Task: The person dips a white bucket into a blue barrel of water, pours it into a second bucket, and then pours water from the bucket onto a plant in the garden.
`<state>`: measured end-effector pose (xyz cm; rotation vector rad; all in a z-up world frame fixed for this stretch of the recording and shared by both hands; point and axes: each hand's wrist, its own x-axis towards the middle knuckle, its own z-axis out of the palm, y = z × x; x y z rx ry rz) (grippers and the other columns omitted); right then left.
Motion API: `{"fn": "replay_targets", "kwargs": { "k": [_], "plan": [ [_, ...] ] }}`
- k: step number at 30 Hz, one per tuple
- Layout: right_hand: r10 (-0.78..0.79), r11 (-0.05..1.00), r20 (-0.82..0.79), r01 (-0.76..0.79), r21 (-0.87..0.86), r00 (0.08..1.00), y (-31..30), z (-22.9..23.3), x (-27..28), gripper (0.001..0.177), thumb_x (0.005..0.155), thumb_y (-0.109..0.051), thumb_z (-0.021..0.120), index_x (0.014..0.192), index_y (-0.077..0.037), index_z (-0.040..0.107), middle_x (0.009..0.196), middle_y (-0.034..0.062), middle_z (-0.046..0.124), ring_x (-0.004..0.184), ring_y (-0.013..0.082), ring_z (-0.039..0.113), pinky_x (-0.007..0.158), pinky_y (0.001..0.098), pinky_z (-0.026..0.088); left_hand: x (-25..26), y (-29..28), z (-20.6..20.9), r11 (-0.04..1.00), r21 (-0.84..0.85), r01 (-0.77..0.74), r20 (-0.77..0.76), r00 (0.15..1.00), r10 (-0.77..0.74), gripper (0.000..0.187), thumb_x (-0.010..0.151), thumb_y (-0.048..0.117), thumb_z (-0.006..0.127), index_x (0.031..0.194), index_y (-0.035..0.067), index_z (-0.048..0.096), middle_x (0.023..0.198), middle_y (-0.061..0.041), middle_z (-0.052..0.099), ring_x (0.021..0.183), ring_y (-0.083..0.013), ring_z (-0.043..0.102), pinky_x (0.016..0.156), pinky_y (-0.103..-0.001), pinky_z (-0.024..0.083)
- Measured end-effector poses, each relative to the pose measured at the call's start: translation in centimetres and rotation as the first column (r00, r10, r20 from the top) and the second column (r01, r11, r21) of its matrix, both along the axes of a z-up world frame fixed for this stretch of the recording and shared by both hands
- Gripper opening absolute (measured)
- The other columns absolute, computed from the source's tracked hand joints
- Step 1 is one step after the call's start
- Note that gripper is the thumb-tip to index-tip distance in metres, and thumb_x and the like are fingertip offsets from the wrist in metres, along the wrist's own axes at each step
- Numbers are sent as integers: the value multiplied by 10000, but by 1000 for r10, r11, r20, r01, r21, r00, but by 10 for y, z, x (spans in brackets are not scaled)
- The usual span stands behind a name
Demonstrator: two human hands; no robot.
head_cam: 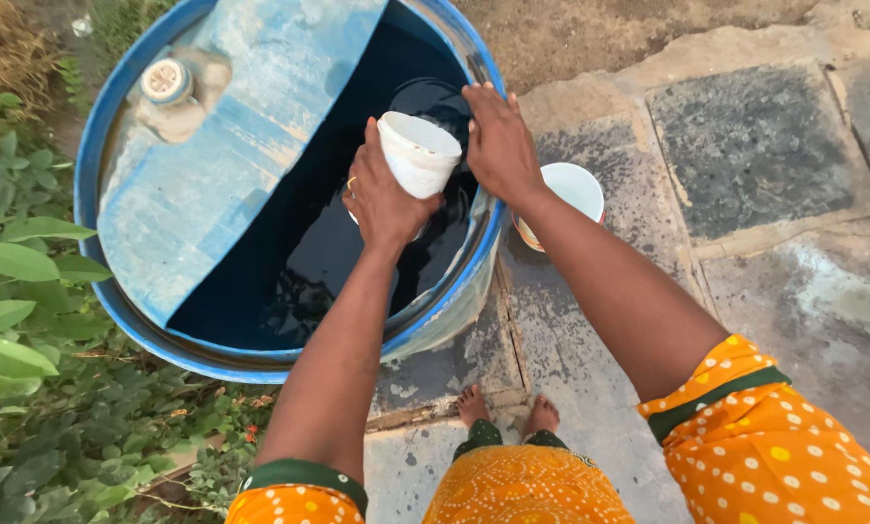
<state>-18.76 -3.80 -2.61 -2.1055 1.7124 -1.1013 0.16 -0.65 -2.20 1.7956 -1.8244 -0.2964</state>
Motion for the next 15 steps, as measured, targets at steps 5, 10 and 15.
{"fn": "replay_targets", "kwargs": {
  "k": [5,10,15],
  "plan": [
    [36,999,97,-37,5,995,16,1,-16,434,1033,-79,518,1457,13,518,1536,253,494,1485,411,391,1224,486,316,-3,7,23,985,-171,2,-143,989,-26,1411,502,309,1024,1611,149,165,1492,-204,476,1376,-413,470,1087,-575,408],
    [-64,995,-24,66,71,998,18,10,-57,446,1037,-132,531,1454,24,506,1542,264,467,1483,408,359,1208,491,296,-19,9,58,946,-312,82,-163,977,-138,1401,521,299,1027,1619,129,173,1498,-199,485,1391,-408,477,1107,-555,410],
    [-118,985,-170,138,106,978,20,20,-116,467,1034,-159,546,1446,54,494,1523,279,483,1475,416,380,1220,485,313,-47,6,96,898,-405,174,-56,975,-215,1390,552,322,1038,1625,139,175,1490,-187,484,1400,-392,468,1096,-553,408]
  ]
}}
